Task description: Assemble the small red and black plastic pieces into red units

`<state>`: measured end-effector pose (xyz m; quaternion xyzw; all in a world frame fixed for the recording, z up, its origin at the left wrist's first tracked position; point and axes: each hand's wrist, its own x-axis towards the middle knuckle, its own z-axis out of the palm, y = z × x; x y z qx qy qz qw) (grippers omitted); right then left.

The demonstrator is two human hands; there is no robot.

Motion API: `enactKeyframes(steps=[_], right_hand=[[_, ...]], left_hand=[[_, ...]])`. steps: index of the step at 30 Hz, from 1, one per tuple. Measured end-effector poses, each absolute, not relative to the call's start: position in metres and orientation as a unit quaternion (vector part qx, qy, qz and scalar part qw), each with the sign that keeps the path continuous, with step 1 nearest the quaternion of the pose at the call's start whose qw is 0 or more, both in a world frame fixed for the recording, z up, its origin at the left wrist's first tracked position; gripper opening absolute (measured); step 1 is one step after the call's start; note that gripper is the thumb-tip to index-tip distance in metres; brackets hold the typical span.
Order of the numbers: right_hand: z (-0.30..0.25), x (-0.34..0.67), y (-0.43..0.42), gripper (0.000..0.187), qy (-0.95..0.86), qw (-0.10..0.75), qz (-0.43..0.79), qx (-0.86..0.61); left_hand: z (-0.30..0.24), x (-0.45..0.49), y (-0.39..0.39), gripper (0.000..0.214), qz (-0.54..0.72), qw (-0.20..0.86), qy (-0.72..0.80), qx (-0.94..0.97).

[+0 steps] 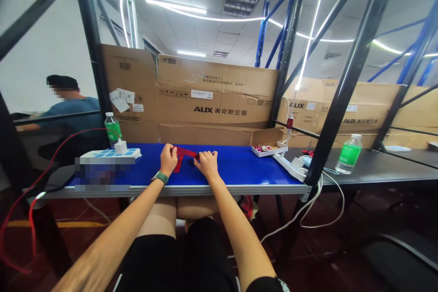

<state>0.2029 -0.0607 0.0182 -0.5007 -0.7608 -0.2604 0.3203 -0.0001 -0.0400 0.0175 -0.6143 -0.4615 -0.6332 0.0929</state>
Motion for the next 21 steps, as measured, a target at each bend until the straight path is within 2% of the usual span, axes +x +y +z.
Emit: enactKeyframes(steps=[4, 10, 14, 18, 21], right_hand=[[0.02, 0.202, -0.064, 0.029, -0.727, 0.335, -0.255, -0.543], [0.022, 0.202, -0.07, 0.027, -0.684, 0.319, -0.248, -0.607], [0.019, 0.204, -0.068, 0.023, -0.652, 0.309, -0.242, -0.649], [0.016, 0.203, -0.067, 0.037, -0.657, 0.303, -0.238, -0.648], [0.018, 0.201, -0.068, 0.044, -0.729, 0.283, -0.219, -0.584]], left_hand=[[0.019, -0.005, -0.039, 0.01, -0.677, 0.106, -0.476, -0.552], [0.02, -0.005, -0.04, 0.008, -0.716, 0.026, -0.491, -0.496], [0.022, -0.009, -0.041, 0.009, -0.77, 0.009, -0.475, -0.426], [0.022, -0.013, -0.037, 0.01, -0.773, 0.045, -0.472, -0.421], [0.019, -0.014, -0.033, 0.011, -0.771, 0.048, -0.457, -0.442]])
